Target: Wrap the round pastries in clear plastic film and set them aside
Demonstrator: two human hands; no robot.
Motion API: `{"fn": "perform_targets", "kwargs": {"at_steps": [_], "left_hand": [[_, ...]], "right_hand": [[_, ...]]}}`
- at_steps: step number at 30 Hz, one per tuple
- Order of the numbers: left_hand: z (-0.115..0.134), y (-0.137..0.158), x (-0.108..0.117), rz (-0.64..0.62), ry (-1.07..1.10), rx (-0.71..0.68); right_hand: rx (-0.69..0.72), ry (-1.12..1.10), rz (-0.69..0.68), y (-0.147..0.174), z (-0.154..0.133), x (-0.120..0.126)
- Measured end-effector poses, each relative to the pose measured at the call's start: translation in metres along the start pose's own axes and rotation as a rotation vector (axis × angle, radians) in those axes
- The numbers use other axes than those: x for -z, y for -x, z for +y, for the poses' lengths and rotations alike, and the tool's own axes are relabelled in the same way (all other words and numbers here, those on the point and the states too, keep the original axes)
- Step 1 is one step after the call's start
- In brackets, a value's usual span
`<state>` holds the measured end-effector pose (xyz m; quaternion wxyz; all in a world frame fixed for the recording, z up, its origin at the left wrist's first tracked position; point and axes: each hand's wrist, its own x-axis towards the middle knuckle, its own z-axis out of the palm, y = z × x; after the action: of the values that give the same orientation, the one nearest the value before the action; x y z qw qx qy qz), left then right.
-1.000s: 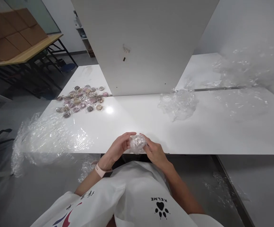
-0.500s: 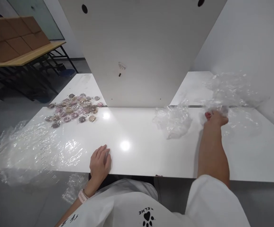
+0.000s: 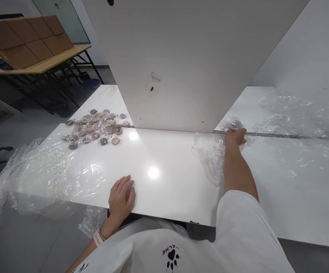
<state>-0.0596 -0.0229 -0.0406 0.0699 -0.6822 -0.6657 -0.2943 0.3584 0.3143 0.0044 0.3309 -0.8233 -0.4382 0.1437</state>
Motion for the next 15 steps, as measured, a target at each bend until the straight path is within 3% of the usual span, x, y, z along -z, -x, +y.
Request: {"fn": "perform_targets", "kwargs": {"at_steps": [3, 6, 9, 13, 15], "left_hand": [[0.001, -0.001, 0.0, -0.017, -0.009, -0.001], [0.002, -0.002, 0.001, -0.019, -0.005, 0.002], [0.002, -0.001, 0.0, -0.005, 0.01, 0.003], [0.0, 0.001, -0.001, -0.031, 0.065, 0.029], [0.001, 0.0, 0.001, -0.063, 0.116, 0.078]], "right_hand": [[-0.064, 0.067, 0.016, 0.015, 0.017, 0.004], [-0.006, 0.063, -0.061, 0.018, 0.018, 0.018], [0.026, 0.104, -0.031, 0.041, 0.029, 0.039], [0.103, 0.278, -0.103, 0.134, 0.08, 0.053], [0.269, 0.309, -0.145, 0.196, 0.104, 0.048]]}}
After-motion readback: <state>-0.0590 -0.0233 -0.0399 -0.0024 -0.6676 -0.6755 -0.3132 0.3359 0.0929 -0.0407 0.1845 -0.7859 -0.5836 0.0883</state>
